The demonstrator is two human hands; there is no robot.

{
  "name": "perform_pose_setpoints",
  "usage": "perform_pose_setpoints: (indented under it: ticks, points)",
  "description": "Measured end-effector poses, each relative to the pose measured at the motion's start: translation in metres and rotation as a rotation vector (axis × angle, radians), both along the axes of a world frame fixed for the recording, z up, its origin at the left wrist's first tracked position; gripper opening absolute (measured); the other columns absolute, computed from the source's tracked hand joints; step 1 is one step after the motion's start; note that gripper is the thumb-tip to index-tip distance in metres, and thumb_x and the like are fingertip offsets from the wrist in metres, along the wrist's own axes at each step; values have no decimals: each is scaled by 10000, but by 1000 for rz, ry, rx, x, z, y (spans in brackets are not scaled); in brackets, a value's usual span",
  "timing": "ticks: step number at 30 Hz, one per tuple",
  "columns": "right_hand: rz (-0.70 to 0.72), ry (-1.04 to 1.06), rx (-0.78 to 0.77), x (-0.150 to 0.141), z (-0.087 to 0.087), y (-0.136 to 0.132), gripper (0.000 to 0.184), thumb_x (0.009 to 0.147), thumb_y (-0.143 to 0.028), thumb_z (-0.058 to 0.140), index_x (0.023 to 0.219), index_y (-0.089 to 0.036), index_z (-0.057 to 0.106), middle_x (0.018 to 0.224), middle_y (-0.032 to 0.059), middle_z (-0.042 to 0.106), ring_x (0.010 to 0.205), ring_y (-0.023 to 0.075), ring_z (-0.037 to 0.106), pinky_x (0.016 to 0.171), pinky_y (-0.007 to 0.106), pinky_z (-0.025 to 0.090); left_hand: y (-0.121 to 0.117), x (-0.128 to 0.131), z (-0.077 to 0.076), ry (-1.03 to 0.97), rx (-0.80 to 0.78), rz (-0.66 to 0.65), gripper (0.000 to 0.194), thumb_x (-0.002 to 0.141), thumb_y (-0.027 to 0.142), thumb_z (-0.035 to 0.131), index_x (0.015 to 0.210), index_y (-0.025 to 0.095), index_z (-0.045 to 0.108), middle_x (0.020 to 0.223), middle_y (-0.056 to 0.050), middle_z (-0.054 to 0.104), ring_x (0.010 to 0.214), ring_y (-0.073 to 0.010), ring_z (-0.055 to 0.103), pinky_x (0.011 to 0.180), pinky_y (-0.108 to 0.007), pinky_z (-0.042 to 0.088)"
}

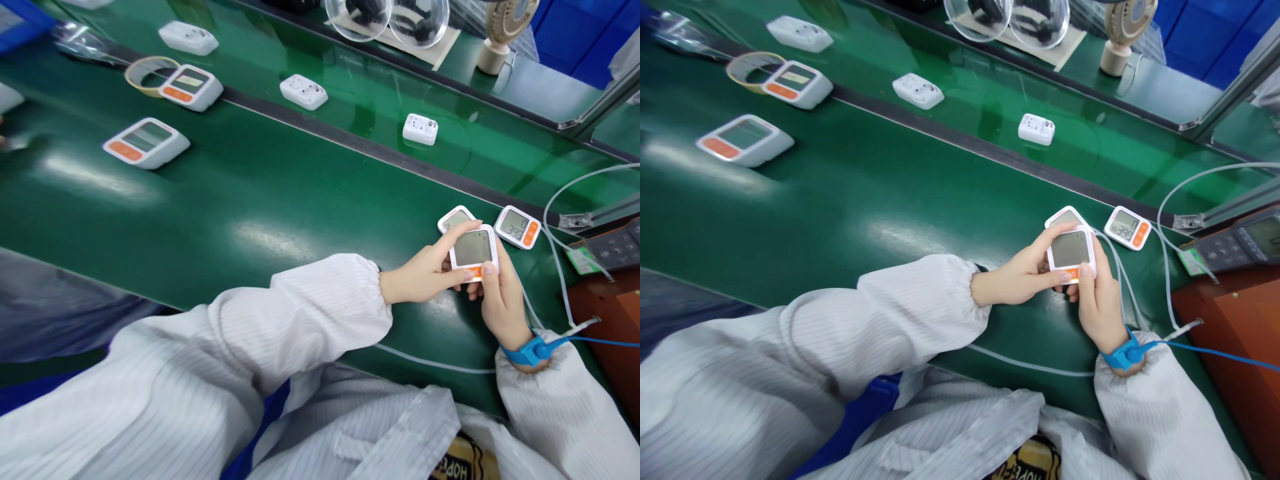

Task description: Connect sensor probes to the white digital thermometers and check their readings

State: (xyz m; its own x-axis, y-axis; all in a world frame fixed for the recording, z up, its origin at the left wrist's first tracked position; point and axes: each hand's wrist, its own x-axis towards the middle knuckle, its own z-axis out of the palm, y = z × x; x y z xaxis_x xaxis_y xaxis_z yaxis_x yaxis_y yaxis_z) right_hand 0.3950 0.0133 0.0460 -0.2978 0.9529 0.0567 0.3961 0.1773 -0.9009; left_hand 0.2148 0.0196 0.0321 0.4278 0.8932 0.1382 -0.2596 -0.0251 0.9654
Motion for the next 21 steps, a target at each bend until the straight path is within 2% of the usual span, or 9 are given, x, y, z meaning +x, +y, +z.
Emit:
perform_pose_setpoints:
  ticks: [10, 21]
  points:
    - [-5, 37, -12, 1, -3, 0, 593, 1056, -496, 385, 1559, -183, 341, 770, 48, 631, 541, 193, 575, 485, 332, 526, -1, 1, 2, -10, -21, 2, 742, 905, 373, 667, 1519, 311, 255, 981, -43, 632, 765, -166, 637, 658, -295, 551]
    - [-2, 5, -19, -1, 0, 0, 600, 1056, -512, 364, 1555, -180, 334, 813, 62, 654, 551, 201, 586, 504, 343, 535, 0, 0, 4, -18, -19, -14, 740, 906, 335, 654, 1514, 301, 234, 956, -43, 643, 766, -183, 666, 654, -300, 558]
